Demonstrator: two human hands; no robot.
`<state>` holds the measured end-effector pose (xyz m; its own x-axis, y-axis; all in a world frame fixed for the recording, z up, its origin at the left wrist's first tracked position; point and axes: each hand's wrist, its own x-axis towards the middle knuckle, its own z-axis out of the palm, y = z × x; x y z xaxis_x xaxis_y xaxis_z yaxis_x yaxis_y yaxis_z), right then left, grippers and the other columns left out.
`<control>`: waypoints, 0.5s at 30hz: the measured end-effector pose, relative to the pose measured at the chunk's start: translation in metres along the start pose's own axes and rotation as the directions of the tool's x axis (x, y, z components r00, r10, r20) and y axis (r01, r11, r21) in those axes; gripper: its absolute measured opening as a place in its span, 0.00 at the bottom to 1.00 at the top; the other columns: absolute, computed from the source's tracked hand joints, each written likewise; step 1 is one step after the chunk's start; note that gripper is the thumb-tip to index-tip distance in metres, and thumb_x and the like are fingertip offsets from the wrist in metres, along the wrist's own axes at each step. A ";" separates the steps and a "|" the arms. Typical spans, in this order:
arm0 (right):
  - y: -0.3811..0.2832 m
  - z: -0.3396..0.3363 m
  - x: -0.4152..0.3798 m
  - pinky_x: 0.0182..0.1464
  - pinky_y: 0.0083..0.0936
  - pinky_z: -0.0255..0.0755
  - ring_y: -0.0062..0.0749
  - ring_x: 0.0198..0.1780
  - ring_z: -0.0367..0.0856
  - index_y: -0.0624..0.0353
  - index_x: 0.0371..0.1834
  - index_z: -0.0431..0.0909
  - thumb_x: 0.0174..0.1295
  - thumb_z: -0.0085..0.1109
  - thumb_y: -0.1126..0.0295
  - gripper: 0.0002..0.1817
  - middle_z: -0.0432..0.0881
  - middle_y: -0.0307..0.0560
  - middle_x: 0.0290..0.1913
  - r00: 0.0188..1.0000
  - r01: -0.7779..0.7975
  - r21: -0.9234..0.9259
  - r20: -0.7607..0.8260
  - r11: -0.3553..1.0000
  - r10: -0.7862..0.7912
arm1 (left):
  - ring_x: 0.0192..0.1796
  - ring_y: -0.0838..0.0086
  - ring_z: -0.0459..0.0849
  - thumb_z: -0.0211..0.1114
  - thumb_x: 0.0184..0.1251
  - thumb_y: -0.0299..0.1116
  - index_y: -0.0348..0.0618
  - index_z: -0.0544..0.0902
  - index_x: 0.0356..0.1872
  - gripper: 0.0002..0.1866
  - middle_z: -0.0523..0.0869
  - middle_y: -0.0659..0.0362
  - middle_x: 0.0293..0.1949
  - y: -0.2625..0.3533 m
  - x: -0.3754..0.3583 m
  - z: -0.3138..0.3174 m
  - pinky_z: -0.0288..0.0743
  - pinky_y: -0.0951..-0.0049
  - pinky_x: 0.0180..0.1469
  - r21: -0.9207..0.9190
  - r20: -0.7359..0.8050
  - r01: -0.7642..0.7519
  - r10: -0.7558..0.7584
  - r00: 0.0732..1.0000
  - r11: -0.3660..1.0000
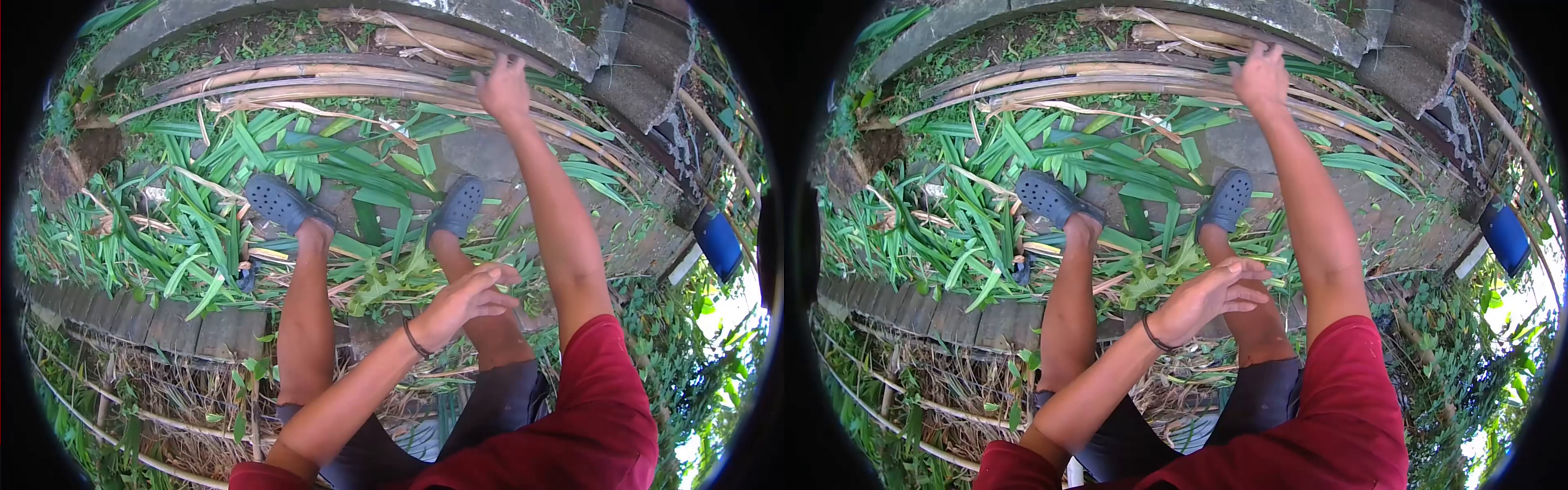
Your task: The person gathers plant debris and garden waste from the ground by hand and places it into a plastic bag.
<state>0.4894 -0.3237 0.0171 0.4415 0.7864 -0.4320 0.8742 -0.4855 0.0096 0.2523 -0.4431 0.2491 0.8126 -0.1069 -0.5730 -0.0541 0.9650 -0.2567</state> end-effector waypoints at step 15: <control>-0.231 -0.036 -0.163 0.52 0.34 0.78 0.39 0.49 0.86 0.59 0.51 0.85 0.63 0.67 0.51 0.23 0.88 0.53 0.50 0.129 -0.193 0.937 0.319 0.292 -0.939 | 0.66 0.62 0.78 0.43 0.83 0.46 0.35 0.72 0.67 0.26 0.79 0.52 0.62 -0.030 0.009 -0.007 0.68 0.60 0.69 0.091 -0.053 0.030 -0.025 0.998 0.995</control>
<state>0.2232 -0.3257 0.1181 -0.8281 0.4357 -0.3528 -0.0193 -0.6511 -0.7587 0.2570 -0.4745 0.2465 0.7818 -0.1439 -0.6066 0.0235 0.9791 -0.2020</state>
